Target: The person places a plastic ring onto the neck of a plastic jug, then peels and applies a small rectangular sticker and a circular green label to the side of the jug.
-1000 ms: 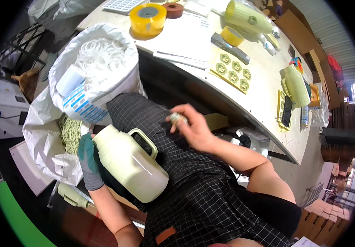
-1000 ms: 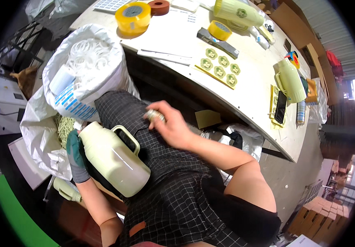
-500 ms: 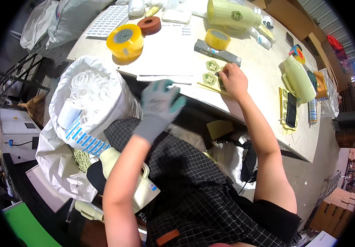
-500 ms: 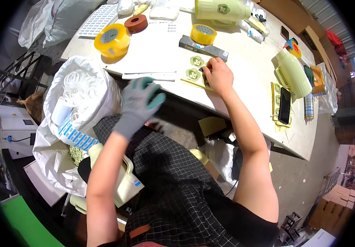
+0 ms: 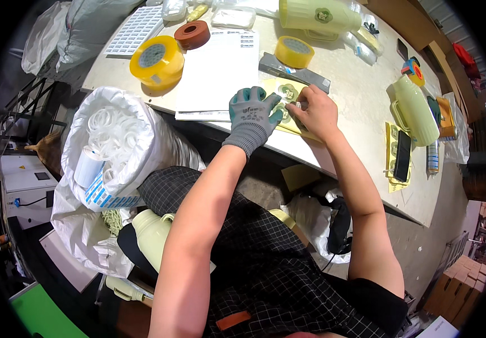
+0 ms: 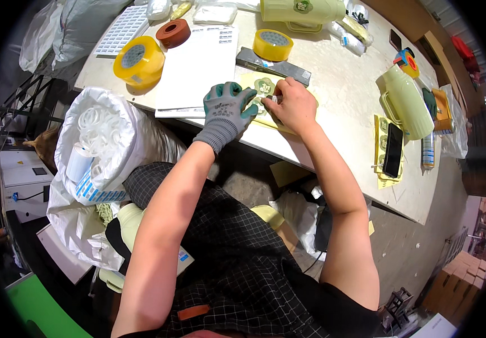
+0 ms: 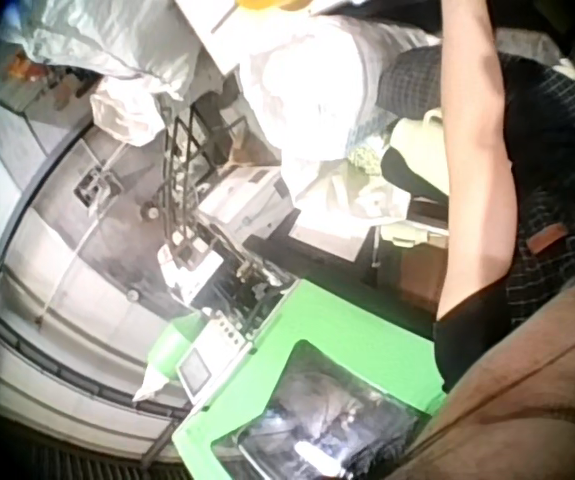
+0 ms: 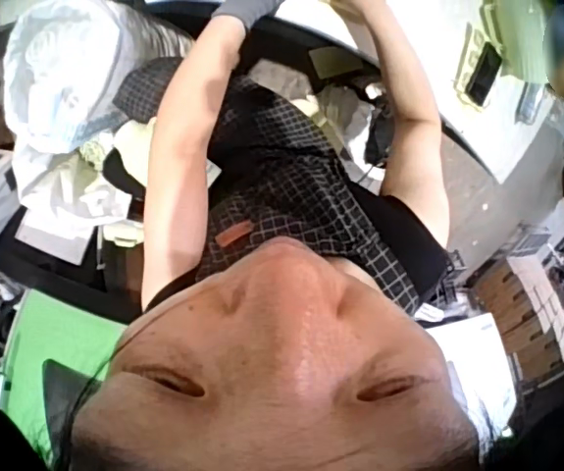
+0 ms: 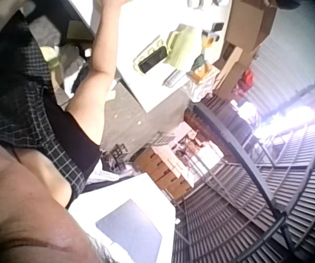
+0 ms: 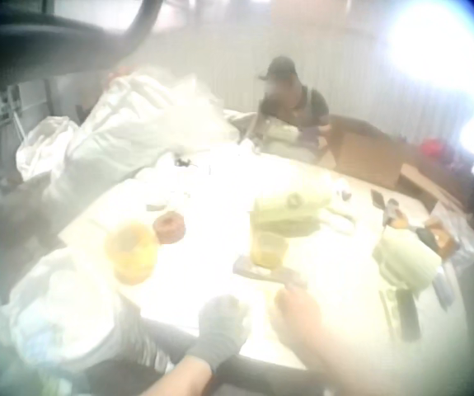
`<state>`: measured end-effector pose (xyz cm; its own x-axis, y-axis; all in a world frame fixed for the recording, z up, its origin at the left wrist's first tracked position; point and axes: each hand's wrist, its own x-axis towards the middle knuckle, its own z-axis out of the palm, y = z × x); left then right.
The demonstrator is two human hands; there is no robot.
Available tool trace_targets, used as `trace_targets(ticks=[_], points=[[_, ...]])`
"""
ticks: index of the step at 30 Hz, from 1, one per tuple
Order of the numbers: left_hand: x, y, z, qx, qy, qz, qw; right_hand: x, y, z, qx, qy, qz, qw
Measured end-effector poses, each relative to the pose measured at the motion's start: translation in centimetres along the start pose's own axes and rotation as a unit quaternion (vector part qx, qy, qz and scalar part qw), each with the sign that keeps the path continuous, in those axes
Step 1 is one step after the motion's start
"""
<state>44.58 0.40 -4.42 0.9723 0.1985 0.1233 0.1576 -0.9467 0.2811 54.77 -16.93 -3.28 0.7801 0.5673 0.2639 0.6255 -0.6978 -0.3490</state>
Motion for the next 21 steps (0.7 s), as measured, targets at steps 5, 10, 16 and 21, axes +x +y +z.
trace_targets(ticks=[5,10,16,21], points=[[0.5,-0.2,-1.7,0.000,-0.077,0.008,0.997,-1.2,-2.1,-3.9,0.163,-0.063,0.066,0.982],[-0.1,-1.0,-3.2,0.020,-0.091,0.063,0.994,-3.7,-5.9,-8.9,0.388,-0.116,0.001,0.915],[-14.6,-0.9,-8.8,0.083,-0.109,0.198,0.971,-4.4,-12.0,-7.7,0.457,-0.189,-0.027,0.869],[-30.0,-0.7,-13.7,-0.086,-0.034,0.046,0.995,-5.7,-19.2,-4.0,0.473,-0.327,-0.081,0.814]])
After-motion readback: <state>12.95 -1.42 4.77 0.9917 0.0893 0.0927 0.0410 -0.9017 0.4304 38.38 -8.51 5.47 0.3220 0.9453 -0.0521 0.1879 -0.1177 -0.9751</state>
